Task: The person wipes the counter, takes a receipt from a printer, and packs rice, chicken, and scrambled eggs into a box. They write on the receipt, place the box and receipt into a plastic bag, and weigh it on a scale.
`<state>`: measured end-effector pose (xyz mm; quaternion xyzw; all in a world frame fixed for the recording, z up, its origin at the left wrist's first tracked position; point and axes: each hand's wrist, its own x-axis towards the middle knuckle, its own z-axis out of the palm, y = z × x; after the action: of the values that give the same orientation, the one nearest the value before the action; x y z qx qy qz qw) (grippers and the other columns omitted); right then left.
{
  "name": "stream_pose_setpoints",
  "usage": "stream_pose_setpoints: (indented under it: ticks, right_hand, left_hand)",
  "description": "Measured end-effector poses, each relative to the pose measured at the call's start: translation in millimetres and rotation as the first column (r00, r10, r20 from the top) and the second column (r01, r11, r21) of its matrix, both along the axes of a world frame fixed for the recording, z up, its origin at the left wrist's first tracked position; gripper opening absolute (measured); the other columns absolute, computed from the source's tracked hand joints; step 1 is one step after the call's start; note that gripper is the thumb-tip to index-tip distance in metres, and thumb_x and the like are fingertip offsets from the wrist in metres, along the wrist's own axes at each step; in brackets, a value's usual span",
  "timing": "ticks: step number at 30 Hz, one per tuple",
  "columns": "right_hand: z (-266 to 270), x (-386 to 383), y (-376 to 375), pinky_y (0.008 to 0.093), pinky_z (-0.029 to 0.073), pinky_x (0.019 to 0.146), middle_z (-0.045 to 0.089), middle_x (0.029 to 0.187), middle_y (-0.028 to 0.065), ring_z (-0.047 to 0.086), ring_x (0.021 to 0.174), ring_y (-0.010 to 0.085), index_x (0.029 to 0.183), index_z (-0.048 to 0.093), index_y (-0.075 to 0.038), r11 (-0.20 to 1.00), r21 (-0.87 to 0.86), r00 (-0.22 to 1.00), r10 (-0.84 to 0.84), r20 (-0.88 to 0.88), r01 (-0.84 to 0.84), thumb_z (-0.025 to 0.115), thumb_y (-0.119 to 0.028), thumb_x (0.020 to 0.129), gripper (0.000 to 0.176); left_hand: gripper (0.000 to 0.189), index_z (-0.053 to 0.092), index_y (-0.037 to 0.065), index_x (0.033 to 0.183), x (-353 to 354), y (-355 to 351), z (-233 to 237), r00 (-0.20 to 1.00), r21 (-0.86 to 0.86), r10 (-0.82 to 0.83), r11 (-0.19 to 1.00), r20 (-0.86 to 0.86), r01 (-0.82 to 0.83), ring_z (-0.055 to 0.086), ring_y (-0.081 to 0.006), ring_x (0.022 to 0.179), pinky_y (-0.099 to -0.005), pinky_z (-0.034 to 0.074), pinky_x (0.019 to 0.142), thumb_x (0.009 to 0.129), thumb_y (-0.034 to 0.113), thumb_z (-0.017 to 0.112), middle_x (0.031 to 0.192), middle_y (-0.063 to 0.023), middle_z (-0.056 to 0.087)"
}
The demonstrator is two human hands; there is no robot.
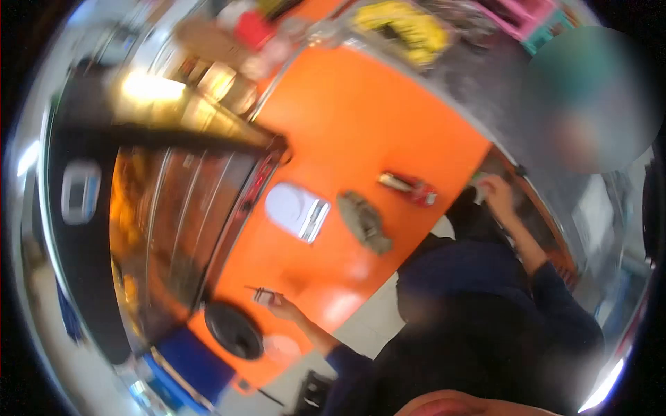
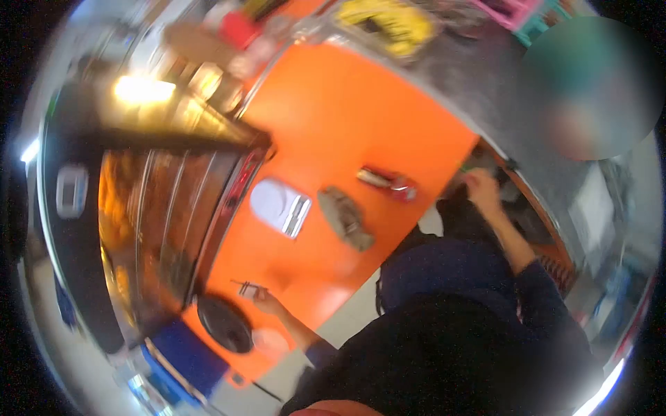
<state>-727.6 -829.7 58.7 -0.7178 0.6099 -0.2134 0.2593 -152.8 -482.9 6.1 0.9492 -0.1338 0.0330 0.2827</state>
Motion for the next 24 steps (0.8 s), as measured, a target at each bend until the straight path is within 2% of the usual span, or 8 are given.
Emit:
stream_pose_setpoints:
  ticks: [4, 7, 9, 12, 16, 18, 22, 24]
  right_hand:
    - [60, 65, 15, 0.0267, 0.046, 0.054, 0.062, 0.079, 0.0074, 0.058, 0.062, 0.011, 0.116, 0.059, -0.004, 0.835, 0.543, 0.851, -0.222, 0.475, -0.086, 0.057, -0.037, 0.092, 0.041]
    - [85, 43, 6, 0.0273, 0.044, 0.048, 0.056, 0.072, 0.0045, 0.052, 0.053, 0.0123, 0.112, 0.058, -0.003, 0.729, 0.675, 0.834, -0.297, 0.465, -0.116, 0.051, -0.049, 0.093, 0.05]
    - [50, 1, -6, 0.0286, 0.042, 0.044, 0.052, 0.068, 0.0041, 0.047, 0.047, 0.0138, 0.106, 0.058, -0.004, 0.466, 0.87, 0.667, -0.598, 0.444, -0.162, 0.047, -0.054, 0.092, 0.053]
    - [20, -81, 6, 0.0284, 0.041, 0.04, 0.052, 0.072, 0.0049, 0.05, 0.047, 0.0148, 0.096, 0.059, -0.005, 0.589, 0.808, 0.378, -0.746, 0.549, -0.012, 0.046, -0.051, 0.093, 0.048]
    - [11, -219, 44, 0.0344, 0.055, 0.063, 0.053, 0.086, 0.0094, 0.063, 0.069, 0.0224, 0.115, 0.058, 0.0, 0.706, 0.687, -0.049, -0.691, 0.721, 0.171, 0.042, -0.038, 0.095, 0.046]
    - [19, -285, 57, 0.0412, 0.056, 0.076, 0.061, 0.093, 0.0143, 0.065, 0.079, 0.0283, 0.119, 0.054, 0.003, 0.554, 0.718, -0.33, -0.643, 0.691, 0.422, 0.043, -0.025, 0.093, 0.041]
    - [-8, -370, 72, 0.0462, 0.052, 0.089, 0.058, 0.102, 0.018, 0.062, 0.096, 0.0338, 0.112, 0.055, 0.006, 0.521, 0.626, -0.48, -0.403, 0.779, 0.58, 0.041, -0.022, 0.094, 0.037]
    - [-23, -393, 63, 0.0448, 0.052, 0.089, 0.057, 0.097, 0.0169, 0.061, 0.096, 0.0322, 0.103, 0.056, 0.004, 0.466, 0.612, -0.49, -0.366, 0.791, 0.639, 0.042, -0.022, 0.095, 0.031]
  left_hand:
    - [0.026, 0.061, -0.006, 0.091, -179, -186, 58, 0.771, -0.696, -0.587, 0.66, -0.246, 0.281, 0.06, -0.0229, 0.082, -0.034, 0.048, 0.076, 0.092, 0.02, 0.058, 0.086, -0.0138, 0.064]
    - [0.025, 0.058, 0.0, 0.108, -341, -292, 128, 0.194, -0.395, -0.981, 0.185, -0.019, 0.9, 0.061, -0.026, 0.096, -0.0361, 0.049, 0.081, 0.085, 0.01, 0.061, 0.108, -0.014, 0.061]
    - [0.025, 0.059, 0.001, 0.104, -410, -324, 137, -0.089, -0.202, -0.996, -0.082, -0.025, 0.976, 0.06, -0.0323, 0.094, -0.0387, 0.048, 0.08, 0.082, 0.011, 0.064, 0.106, -0.0159, 0.06]
    - [0.02, 0.061, 0.003, 0.098, -485, -353, 139, -0.307, -0.158, -0.904, -0.27, -0.298, 0.95, 0.059, -0.0359, 0.09, -0.0415, 0.048, 0.079, 0.081, 0.012, 0.065, 0.101, -0.0154, 0.061]
    - [0.037, 0.061, 0.012, 0.114, -595, -404, 68, -0.679, -0.572, -0.656, -0.434, -0.329, 0.696, 0.058, -0.0333, 0.104, -0.0374, 0.047, 0.084, 0.079, 0.002, 0.06, 0.115, -0.0152, 0.059]
    - [0.054, 0.057, 0.013, 0.124, -662, -423, 50, -0.746, -0.647, -0.58, -0.437, -0.328, 0.625, 0.055, -0.0306, 0.113, -0.0366, 0.046, 0.087, 0.074, -0.006, 0.055, 0.121, -0.015, 0.057]
    - [0.063, 0.053, 0.025, 0.131, -794, -454, 3, -0.752, -0.621, -0.457, -0.431, -0.475, 0.654, 0.043, -0.033, 0.127, -0.0374, 0.032, 0.105, 0.075, -0.002, 0.062, 0.131, -0.0122, 0.053]
    - [0.064, 0.05, 0.03, 0.134, -833, -476, -18, -0.773, -0.172, -0.63, -0.756, -0.068, 0.632, 0.025, -0.0391, 0.137, -0.0525, 0.02, 0.11, 0.075, 0.018, 0.072, 0.146, -0.01, 0.037]
